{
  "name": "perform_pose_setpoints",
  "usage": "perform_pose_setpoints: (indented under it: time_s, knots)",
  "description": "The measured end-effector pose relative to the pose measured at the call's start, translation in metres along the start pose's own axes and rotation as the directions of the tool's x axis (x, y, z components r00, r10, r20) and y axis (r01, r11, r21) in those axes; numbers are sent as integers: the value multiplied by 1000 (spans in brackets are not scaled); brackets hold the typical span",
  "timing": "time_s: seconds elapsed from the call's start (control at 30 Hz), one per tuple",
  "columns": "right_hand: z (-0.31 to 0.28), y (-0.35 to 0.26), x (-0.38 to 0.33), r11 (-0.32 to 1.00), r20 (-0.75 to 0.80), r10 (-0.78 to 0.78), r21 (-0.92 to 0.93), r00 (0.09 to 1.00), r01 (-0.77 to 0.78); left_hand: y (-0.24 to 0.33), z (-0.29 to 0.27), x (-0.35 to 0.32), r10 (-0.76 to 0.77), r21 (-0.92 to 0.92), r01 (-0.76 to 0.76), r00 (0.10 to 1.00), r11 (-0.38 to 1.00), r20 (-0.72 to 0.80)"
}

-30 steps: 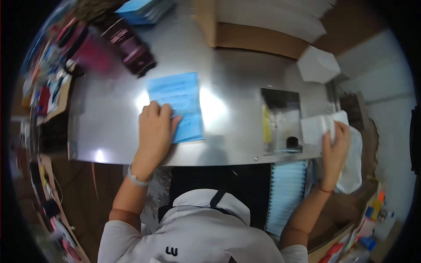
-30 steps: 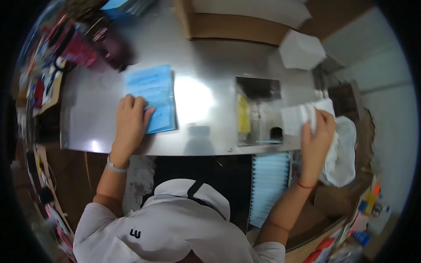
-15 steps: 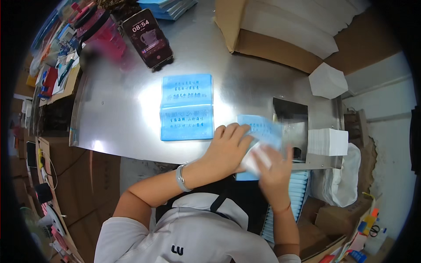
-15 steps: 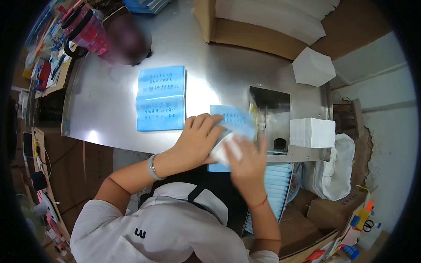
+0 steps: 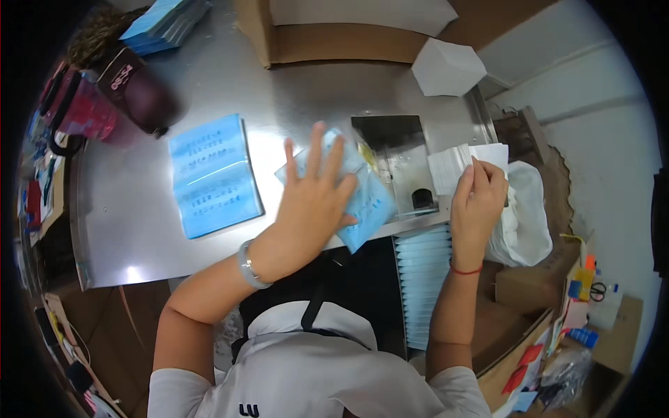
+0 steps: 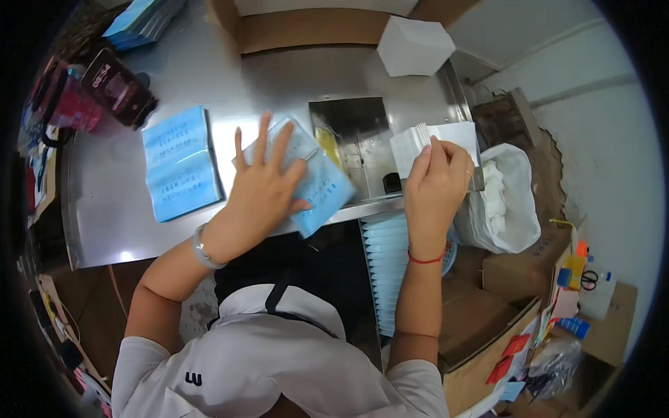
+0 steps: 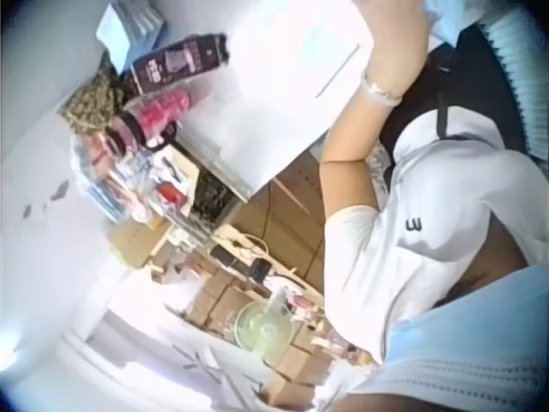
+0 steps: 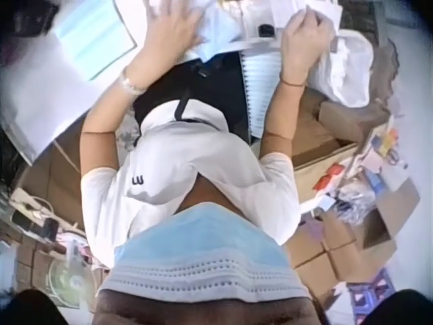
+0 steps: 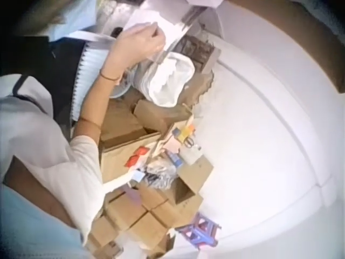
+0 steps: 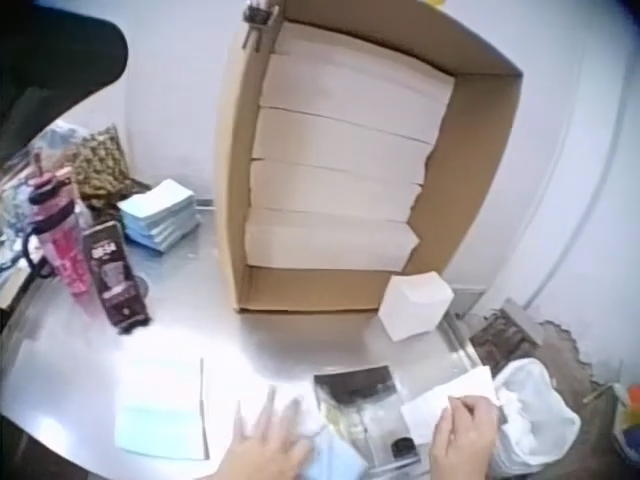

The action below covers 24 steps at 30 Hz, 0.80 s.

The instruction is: Sorting and arranging blue and white paper sheets on a table and placing them into boxes.

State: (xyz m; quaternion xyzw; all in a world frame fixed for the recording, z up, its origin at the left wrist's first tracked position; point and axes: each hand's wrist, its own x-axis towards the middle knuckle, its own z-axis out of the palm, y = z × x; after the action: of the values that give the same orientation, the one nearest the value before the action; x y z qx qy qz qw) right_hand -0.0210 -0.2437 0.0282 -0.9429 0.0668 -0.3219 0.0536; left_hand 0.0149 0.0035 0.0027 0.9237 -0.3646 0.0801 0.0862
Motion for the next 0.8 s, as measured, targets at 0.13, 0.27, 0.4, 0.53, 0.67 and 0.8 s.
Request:
perform_pose_setpoints:
  time_s: [0.13, 0.27, 0.4, 0.53, 0.67, 0.8]
  knots:
    - [-12, 13, 6, 997, 58, 20, 77, 998, -24, 5, 0, 9, 6, -123, 4, 997, 992, 79]
    - [-22, 38, 15, 980, 64, -84, 188, 994, 70, 16, -25, -23, -85, -101, 102, 983, 990, 161]
    - [-22, -36, -31, 916, -88, -267, 286, 960, 281, -2, -6, -31, -16, -407, 45, 997, 912, 74]
    - [7, -82, -71, 820, 180, -491, 426, 852, 382, -15, 6, -24, 17, -279, -51, 992, 959, -122]
    - [45, -54, -21, 924, 494, -373, 273, 785, 267, 25, 3, -10, 89, -575, -113, 994, 810, -70]
    - [64, -45, 2, 995, 558, -104, 62, 823, 84, 23, -73, -64, -154, -850, -55, 975, 523, -159]
